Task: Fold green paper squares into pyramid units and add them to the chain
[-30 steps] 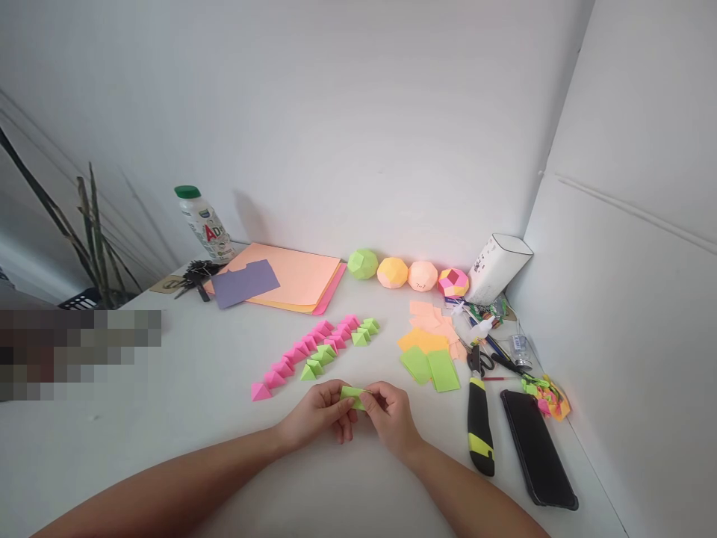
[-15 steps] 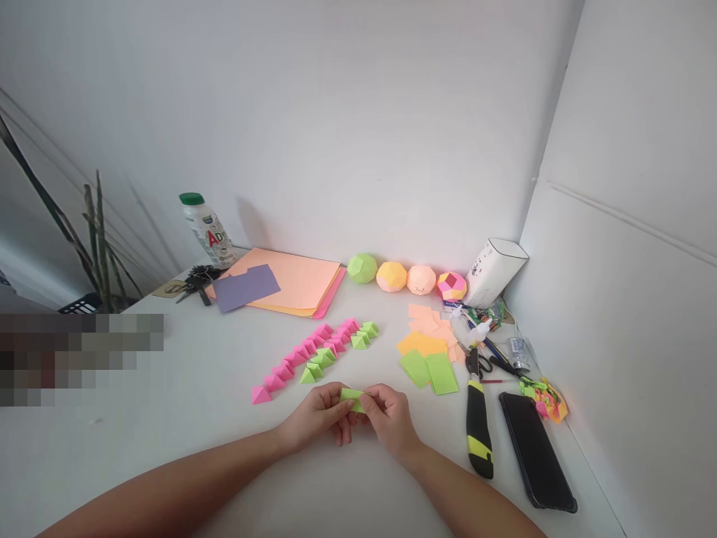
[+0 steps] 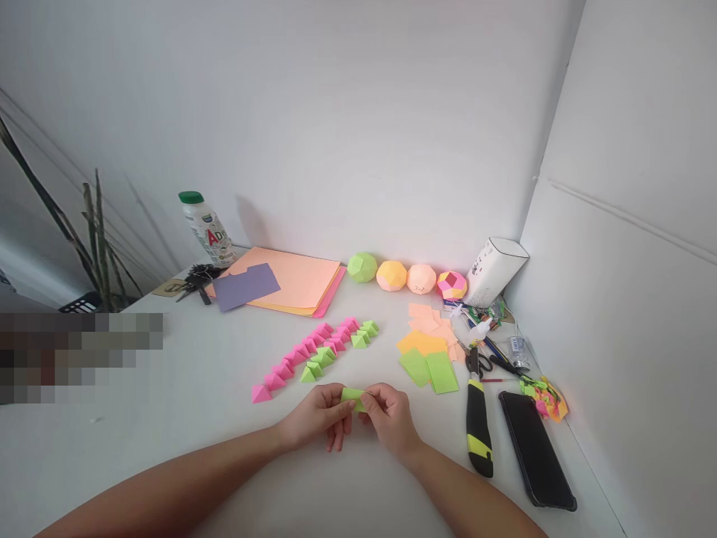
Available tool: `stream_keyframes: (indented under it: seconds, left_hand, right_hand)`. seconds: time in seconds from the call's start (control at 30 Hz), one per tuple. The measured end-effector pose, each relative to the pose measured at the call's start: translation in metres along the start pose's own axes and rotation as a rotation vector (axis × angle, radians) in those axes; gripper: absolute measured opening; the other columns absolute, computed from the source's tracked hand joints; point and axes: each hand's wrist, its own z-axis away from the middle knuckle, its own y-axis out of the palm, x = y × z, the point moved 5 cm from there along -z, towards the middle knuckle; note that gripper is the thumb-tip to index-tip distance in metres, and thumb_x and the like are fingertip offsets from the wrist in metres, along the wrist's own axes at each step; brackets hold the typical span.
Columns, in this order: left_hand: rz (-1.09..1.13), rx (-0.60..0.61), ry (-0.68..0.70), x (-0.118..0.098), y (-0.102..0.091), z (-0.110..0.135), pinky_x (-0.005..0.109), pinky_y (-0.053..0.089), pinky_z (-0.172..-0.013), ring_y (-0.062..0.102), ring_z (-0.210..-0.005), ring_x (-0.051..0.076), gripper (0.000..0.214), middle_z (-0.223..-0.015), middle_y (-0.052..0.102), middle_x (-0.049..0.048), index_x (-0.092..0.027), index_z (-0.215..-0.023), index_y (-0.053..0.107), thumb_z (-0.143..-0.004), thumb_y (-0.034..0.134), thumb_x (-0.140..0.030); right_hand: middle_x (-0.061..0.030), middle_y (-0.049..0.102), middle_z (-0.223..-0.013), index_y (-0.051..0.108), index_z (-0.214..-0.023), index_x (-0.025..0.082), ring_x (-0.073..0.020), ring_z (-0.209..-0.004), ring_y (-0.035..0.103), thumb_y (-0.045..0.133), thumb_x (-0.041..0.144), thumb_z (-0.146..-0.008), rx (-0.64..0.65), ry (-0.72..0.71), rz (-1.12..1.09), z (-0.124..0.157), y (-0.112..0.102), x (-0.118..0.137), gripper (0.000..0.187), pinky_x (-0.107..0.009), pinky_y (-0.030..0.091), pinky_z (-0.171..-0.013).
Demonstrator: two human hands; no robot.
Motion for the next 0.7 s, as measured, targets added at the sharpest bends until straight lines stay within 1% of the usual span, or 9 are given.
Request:
stream_keyframes:
  seconds: [0.13, 0.23, 0.4, 0.5, 0.57, 0.7]
  left_hand:
    - [-0.028, 0.059, -0.030, 0.000, 0.002, 0.001, 0.019, 0.040, -0.033, 0.058, -0.037, 0.011, 0.034, -0.053, 0.061, -0.0031, -0.016, -0.073, 0.048, -0.074, 0.059, -0.049]
    - [-0.047, 0.069, -0.038, -0.002, 0.003, 0.002, 0.019, 0.040, -0.032, 0.057, -0.036, 0.011, 0.031, -0.051, 0.061, -0.0039, -0.017, -0.073, 0.049, -0.075, 0.058, -0.046]
    - [-0.063, 0.022, -0.006, -0.002, 0.003, 0.005, 0.018, 0.036, -0.031, 0.053, -0.033, 0.009, 0.032, -0.049, 0.059, -0.0046, -0.017, -0.072, 0.048, -0.077, 0.056, -0.047]
    - [-0.051, -0.008, 0.024, -0.001, 0.002, 0.005, 0.018, 0.035, -0.031, 0.051, -0.032, 0.009, 0.034, -0.048, 0.058, -0.0049, -0.017, -0.072, 0.047, -0.077, 0.055, -0.050]
    - [-0.039, -0.021, 0.044, -0.001, 0.002, 0.005, 0.018, 0.035, -0.031, 0.051, -0.032, 0.009, 0.036, -0.048, 0.058, -0.0052, -0.017, -0.071, 0.047, -0.077, 0.055, -0.052]
    - [-0.011, -0.045, 0.062, -0.002, 0.002, 0.005, 0.017, 0.034, -0.031, 0.051, -0.031, 0.009, 0.040, -0.049, 0.057, -0.0052, -0.017, -0.070, 0.045, -0.075, 0.056, -0.055]
  right_hand:
    - [0.0006, 0.056, -0.056, 0.059, -0.072, 0.016, -0.0126, -0.052, 0.054, 0.057, 0.040, -0.083, 0.013, -0.017, 0.007, 0.001, 0.000, -0.003, 0.027, -0.023, 0.043, -0.049]
    - [0.0010, 0.055, -0.055, 0.059, -0.072, 0.015, -0.0122, -0.051, 0.053, 0.057, 0.040, -0.083, 0.017, -0.021, 0.006, 0.002, 0.000, -0.004, 0.027, -0.023, 0.041, -0.049]
    - [0.0012, 0.055, -0.059, 0.057, -0.076, 0.016, -0.0121, -0.052, 0.052, 0.057, 0.040, -0.082, 0.042, 0.005, -0.016, 0.001, 0.002, 0.000, 0.025, -0.023, 0.040, -0.049]
    - [0.0020, 0.054, -0.061, 0.055, -0.078, 0.017, -0.0119, -0.054, 0.050, 0.058, 0.039, -0.080, 0.086, 0.001, -0.014, 0.001, 0.004, 0.005, 0.023, -0.023, 0.038, -0.050]
    - [0.0028, 0.051, -0.060, 0.054, -0.074, 0.017, -0.0112, -0.054, 0.047, 0.060, 0.038, -0.079, 0.111, -0.017, 0.015, 0.001, 0.006, 0.008, 0.023, -0.023, 0.037, -0.050]
    - [0.0036, 0.049, -0.056, 0.049, -0.064, 0.017, -0.0098, -0.051, 0.042, 0.059, 0.041, -0.078, 0.117, -0.009, 0.067, 0.001, 0.007, 0.008, 0.030, -0.022, 0.033, -0.048]
